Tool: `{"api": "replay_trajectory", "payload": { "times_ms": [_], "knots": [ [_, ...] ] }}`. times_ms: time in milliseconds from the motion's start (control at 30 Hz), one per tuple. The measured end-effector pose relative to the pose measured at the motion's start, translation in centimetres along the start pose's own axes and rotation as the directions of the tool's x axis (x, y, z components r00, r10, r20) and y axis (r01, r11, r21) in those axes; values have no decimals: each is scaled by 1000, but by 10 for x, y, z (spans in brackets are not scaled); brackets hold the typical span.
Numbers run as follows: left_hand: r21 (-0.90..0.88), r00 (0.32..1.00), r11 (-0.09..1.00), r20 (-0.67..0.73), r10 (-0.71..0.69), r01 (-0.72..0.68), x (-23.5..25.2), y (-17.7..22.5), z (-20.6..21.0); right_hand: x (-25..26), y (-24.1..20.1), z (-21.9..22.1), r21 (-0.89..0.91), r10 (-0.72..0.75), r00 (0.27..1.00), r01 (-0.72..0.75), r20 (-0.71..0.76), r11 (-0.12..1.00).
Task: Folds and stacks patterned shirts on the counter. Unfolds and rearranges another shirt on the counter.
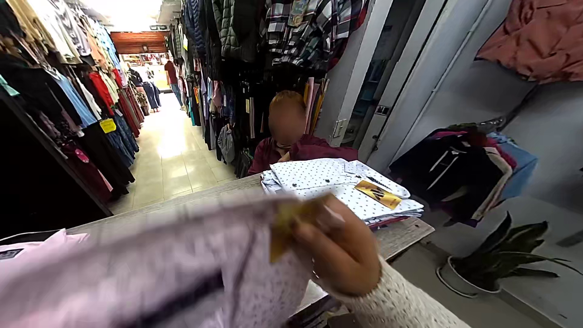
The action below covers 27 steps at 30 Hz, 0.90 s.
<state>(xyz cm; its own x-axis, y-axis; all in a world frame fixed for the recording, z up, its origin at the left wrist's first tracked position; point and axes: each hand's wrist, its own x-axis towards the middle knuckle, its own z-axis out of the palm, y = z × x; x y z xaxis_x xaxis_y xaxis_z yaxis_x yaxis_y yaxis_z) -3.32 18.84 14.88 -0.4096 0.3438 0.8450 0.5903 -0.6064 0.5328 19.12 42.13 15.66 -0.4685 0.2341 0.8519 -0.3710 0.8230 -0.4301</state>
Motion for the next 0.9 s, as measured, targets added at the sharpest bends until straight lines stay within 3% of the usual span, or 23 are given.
{"api": "replay_trajectory", "payload": {
  "times_ms": [33, 100, 167, 267, 367, 433, 500, 600, 667, 800, 900],
  "knots": [
    [68, 999, 997, 20, -26, 25, 11, -13, -19, 14, 4, 5, 54, 46, 999, -46, -11, 997],
    [256, 963, 929, -119, -243, 266, 31, -30, -28, 31, 25, 20, 228, 249, 968, -251, 38, 941],
    [373, 847, 760, -234, -478, 532, 37, -63, -22, 31, 60, 40, 322, 499, 856, -513, 132, 796],
    [445, 663, 527, -240, -709, 724, 24, -134, -25, 16, 124, 76, 238, 737, 642, -765, 213, 598],
    [431, 464, 318, -290, -837, 844, 2, -183, -31, -8, 164, 102, 117, 843, 495, -869, 212, 481],
    [357, 411, 294, -317, -855, 887, -10, -204, -38, -13, 168, 104, 63, 879, 415, -909, 235, 412],
    [209, 380, 329, -296, -876, 921, -23, -216, -49, -16, 162, 100, 84, 879, 400, -916, 261, 392],
    [-18, 252, 262, -219, -943, 965, -35, -201, -61, -23, 154, 91, 137, 865, 398, -917, 305, 374],
    [-7, 217, 221, -152, -964, 975, -42, -172, -62, -32, 150, 86, 128, 843, 411, -911, 348, 391],
    [230, 207, 188, -64, -976, 955, -58, -86, -40, -62, 126, 69, 101, 762, 462, -876, 453, 471],
    [119, 296, 299, 46, -954, 947, -81, -49, -33, -88, 93, 61, 208, 722, 515, -854, 462, 476]
  ]
}}
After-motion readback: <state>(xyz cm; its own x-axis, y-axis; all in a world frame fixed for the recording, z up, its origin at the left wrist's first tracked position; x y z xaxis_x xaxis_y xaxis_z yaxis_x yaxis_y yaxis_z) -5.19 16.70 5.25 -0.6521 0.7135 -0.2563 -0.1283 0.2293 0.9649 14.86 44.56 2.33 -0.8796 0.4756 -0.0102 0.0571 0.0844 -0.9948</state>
